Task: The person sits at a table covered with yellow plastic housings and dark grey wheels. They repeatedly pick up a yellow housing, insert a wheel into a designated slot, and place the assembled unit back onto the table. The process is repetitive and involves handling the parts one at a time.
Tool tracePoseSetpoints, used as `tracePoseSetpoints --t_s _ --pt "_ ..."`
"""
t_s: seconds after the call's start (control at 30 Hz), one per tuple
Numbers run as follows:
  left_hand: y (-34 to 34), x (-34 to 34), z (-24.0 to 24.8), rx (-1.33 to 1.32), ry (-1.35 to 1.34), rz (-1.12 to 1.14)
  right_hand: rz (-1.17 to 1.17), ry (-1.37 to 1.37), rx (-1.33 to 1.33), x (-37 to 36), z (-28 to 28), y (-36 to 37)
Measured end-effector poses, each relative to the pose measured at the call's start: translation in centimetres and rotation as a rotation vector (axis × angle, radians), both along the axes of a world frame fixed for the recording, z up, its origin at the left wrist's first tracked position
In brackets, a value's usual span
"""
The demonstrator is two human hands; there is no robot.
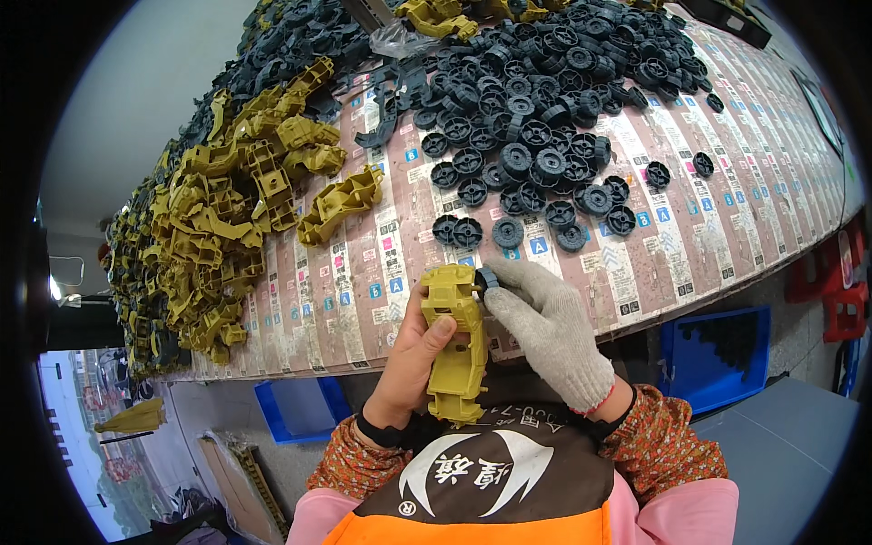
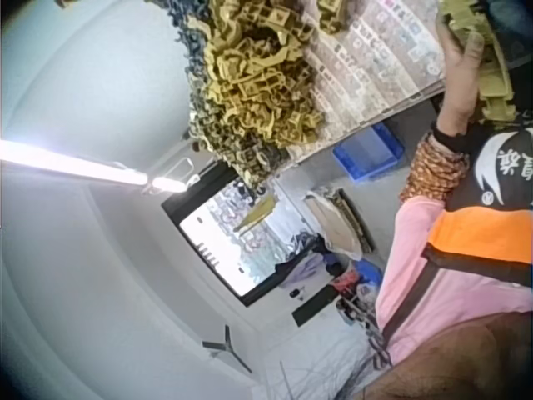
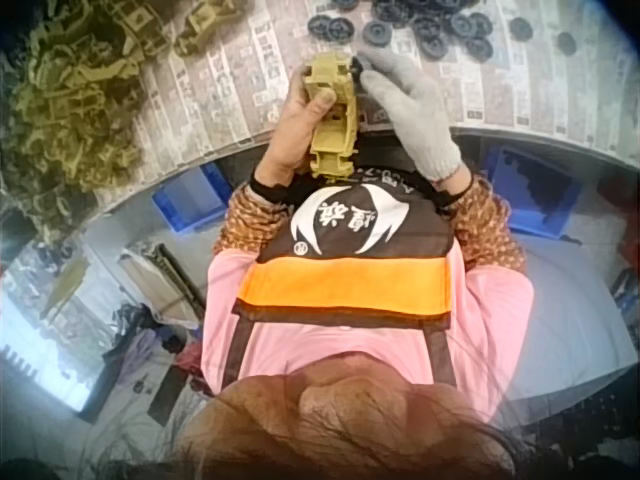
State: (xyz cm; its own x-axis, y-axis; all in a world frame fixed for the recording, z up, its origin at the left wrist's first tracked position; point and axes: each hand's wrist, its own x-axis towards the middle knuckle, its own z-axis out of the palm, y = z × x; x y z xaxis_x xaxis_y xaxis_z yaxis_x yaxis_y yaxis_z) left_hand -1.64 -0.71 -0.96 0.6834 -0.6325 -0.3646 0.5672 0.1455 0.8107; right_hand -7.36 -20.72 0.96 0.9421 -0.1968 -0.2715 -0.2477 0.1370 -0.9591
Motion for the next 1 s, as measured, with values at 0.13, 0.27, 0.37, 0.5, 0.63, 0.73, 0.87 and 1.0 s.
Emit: tracePoseSetpoints --t_s 0.13,0.27,0.37,0.5,0.63,0.73,0.87,1.0 --pt "0.0 0.0 -0.8 0.122 -0.32 -0.05 0.068 -0.242 -0.399 -0.7 -1.1 0.4" --pt "0.0 -0.1 -0.4 0.221 -0.522 -0.123 0.176 -0.207 -0.568 -1.4 0.5 0.5" --pt "0.1 0.2 -0.6 0.228 -0.586 -0.177 0.232 -0.205 -0.644 -1.2 1.2 0.0" --pt "0.1 0.1 -1.2 0.175 -0.549 -0.208 0.251 -0.211 -0.751 -0.7 1.6 -0.2" --pt "0.0 0.1 -1.2 0.202 -0.569 -0.218 0.271 -0.208 -0.85 -0.3 1.6 -0.3" --pt "0.2 0.1 -1.1 0.162 -0.487 -0.159 0.297 -0.228 -0.848 0.6 2.1 -0.9" --pt "0.9 1.0 -0.3 -0.015 0.042 0.126 0.221 -0.336 -1.087 5.0 1.7 -3.9" --pt "3.1 2.7 -0.1 -0.019 0.052 0.206 0.225 -0.341 -1.54 6.9 1.5 -4.1"
